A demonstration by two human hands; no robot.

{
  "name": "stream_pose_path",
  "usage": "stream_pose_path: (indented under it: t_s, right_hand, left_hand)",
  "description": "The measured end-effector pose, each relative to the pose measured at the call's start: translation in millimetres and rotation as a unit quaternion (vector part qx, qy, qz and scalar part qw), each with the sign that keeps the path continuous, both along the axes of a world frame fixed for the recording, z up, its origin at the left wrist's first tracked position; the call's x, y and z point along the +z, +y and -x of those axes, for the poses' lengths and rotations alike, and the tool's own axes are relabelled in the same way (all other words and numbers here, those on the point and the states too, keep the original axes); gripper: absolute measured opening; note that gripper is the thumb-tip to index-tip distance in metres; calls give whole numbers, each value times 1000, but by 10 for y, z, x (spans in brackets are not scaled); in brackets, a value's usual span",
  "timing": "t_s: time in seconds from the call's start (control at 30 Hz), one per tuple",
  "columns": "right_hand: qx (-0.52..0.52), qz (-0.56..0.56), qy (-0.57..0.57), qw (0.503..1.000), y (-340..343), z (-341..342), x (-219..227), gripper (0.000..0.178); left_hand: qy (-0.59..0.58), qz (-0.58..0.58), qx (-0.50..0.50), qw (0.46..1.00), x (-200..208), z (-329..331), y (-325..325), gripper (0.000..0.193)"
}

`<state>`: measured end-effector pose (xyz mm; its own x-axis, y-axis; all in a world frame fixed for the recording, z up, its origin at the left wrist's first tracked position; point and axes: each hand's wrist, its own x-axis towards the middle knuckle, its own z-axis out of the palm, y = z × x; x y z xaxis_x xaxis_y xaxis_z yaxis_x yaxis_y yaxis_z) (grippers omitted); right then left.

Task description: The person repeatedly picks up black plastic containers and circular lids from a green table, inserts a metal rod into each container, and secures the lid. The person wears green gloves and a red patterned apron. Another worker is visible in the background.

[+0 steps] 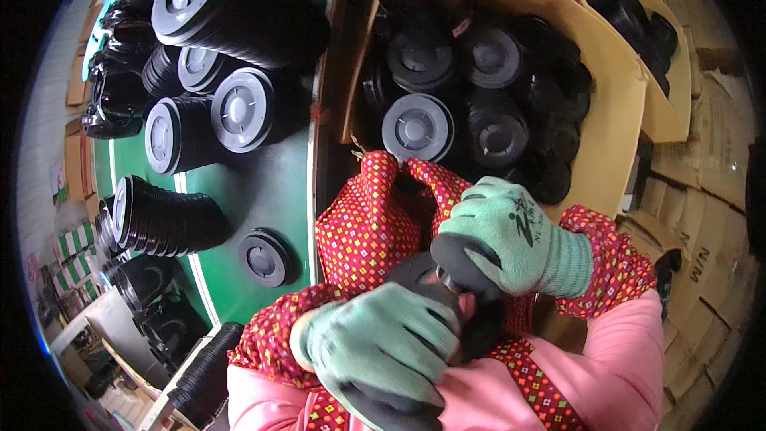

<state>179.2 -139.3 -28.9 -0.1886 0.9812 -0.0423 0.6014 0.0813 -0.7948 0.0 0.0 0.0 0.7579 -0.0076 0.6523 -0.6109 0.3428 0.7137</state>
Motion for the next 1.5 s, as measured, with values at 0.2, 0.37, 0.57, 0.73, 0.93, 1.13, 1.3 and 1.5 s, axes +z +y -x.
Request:
stream_pose_path:
  t_s: [0.2, 0.37, 0.57, 0.73, 0.93, 1.13, 1.3, 1.5]
  right_hand:
    - [-207, -217, 19, 954, -138, 284, -486, 18]
    - [-168, -66, 94, 979, -31, 174, -353, 43]
    - [-163, -45, 87, 982, -431, 159, 229, 80]
    - [-91, 60, 152, 982, -671, 711, 487, 104]
    - [-149, -40, 107, 982, -759, 854, 327, 84]
    - [-337, -59, 373, 863, -870, 628, 369, 69]
    - [-326, -139, -20, 935, -523, 537, 65, 65]
    - [21, -182, -952, 245, 497, 1122, -374, 60]
  left_hand:
    - [47, -34, 40, 998, -38, 0, 85, 29]
    - [123, -335, 150, 922, 111, 70, 303, 37]
    - [132, -526, 427, 723, 212, 794, 826, 35]
    - [231, -590, 492, 597, -748, 1371, 1146, 52]
    - [266, -632, 481, 547, -1405, 1462, 1150, 64]
    - [395, -584, 464, 536, -1222, 1799, 959, 96]
    - [304, -150, 310, 888, -271, 2051, 325, 97]
    - [254, -244, 422, 835, 458, 2647, 58, 36]
